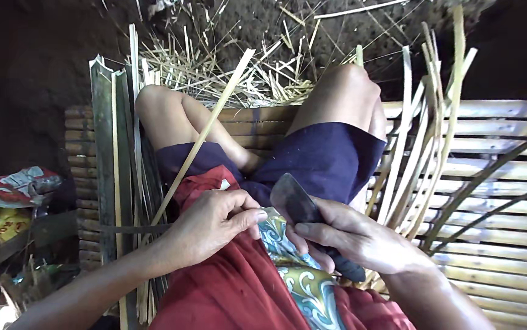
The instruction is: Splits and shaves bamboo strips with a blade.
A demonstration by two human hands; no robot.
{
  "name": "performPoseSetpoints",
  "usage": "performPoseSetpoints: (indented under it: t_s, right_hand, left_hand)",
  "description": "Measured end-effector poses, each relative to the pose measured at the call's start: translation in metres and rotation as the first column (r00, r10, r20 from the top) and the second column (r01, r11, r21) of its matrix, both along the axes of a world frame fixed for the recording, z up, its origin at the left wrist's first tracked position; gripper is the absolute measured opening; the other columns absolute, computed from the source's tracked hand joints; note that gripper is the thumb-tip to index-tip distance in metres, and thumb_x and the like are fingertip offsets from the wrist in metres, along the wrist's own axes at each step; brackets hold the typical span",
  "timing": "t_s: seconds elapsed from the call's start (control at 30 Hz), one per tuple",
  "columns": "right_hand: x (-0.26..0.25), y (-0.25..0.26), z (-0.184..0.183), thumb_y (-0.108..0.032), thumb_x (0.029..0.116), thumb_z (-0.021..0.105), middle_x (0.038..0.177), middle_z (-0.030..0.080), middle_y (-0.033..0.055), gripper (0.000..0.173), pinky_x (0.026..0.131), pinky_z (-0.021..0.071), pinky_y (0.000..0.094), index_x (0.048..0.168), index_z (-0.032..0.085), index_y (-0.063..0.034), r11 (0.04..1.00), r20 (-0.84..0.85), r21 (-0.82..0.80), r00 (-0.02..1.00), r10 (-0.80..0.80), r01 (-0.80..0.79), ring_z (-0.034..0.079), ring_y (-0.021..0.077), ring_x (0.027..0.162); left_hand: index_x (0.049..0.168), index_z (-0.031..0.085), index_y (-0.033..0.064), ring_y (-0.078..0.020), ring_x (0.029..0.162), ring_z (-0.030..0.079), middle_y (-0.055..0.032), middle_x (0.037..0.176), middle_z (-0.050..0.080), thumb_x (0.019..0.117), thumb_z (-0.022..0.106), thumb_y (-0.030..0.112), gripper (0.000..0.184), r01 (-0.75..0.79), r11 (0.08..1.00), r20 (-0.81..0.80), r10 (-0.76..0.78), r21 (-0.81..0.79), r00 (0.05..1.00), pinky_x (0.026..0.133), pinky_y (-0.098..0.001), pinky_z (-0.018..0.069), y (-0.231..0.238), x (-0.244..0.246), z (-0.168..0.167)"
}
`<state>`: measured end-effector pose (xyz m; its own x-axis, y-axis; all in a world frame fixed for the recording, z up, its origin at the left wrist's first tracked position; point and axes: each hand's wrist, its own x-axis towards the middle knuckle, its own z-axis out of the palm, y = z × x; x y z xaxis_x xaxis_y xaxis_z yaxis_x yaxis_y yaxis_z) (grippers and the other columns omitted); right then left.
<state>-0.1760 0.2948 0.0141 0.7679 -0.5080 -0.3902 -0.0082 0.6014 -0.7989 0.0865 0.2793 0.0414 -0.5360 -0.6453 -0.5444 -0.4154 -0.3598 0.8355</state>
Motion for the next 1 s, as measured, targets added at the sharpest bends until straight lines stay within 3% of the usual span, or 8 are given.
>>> performPoseSetpoints:
  t_s: [0.47,0.67,0.83,0.93,1.0]
  right_hand:
    - [0.001,-0.008,0.01,-0.019,0.1062,0.044,0.07,0.053,-0.012,0.008,0.047,0.045,0.0099,0.103,0.051,-0.0166,0.997,-0.003,-0.008,0.997,0.082,-0.082,0.05,-0.0063,0.052]
    - [0.012,-0.006,0.005,-0.017,0.1062,0.042,0.072,0.052,-0.0119,0.008,0.045,0.0445,0.009,0.102,0.049,-0.0177,0.994,0.162,0.108,0.986,-0.029,0.012,0.047,-0.0074,0.051]
    - [0.015,-0.013,0.013,-0.016,0.104,0.044,0.07,0.055,-0.0097,0.005,0.043,0.0452,0.0116,0.108,0.047,-0.0154,0.98,0.073,0.09,0.982,0.173,-0.18,0.05,-0.0047,0.048]
    - [0.02,-0.01,0.014,-0.014,0.1035,0.048,0.072,0.057,-0.0095,0.007,0.046,0.047,0.0106,0.111,0.047,-0.0129,0.992,-0.021,-0.059,0.993,0.115,-0.116,0.052,-0.0059,0.051]
    - [0.025,-0.007,0.009,-0.019,0.102,0.056,0.085,0.06,-0.0079,0.029,0.058,0.0503,0.0084,0.127,0.044,-0.0116,0.969,-0.081,-0.241,0.996,0.043,-0.061,0.056,-0.0095,0.064]
  left_hand:
    - [0.097,0.071,0.0071,0.0106,0.065,0.056,0.0108,0.078,0.07,0.1036,0.059,0.02,0.019,-0.093,0.995,-0.05,0.092,-0.025,0.994,0.058,-0.0072,0.0437,0.012,-0.006,0.012]
    - [0.093,0.069,0.0073,0.0101,0.063,0.055,0.0104,0.075,0.069,0.1026,0.06,0.017,0.016,-0.124,0.989,-0.097,0.116,-0.077,0.988,0.057,-0.007,0.0429,0.011,-0.005,0.01]
    - [0.092,0.072,0.005,0.0087,0.068,0.062,0.0089,0.076,0.071,0.1018,0.062,0.018,0.02,-0.069,0.997,-0.101,0.065,-0.043,0.993,0.063,-0.0092,0.0505,0.019,-0.009,0.013]
    - [0.093,0.072,0.0053,0.0064,0.071,0.064,0.0081,0.078,0.072,0.1008,0.064,0.019,0.018,-0.111,0.989,-0.053,0.106,-0.095,0.993,0.067,-0.0106,0.0534,0.021,-0.014,0.011]
    - [0.094,0.073,0.0064,0.0064,0.073,0.066,0.0078,0.079,0.072,0.1,0.065,0.023,0.019,-0.129,0.981,0.018,0.132,-0.144,0.991,0.069,-0.0115,0.0547,0.021,-0.017,0.01]
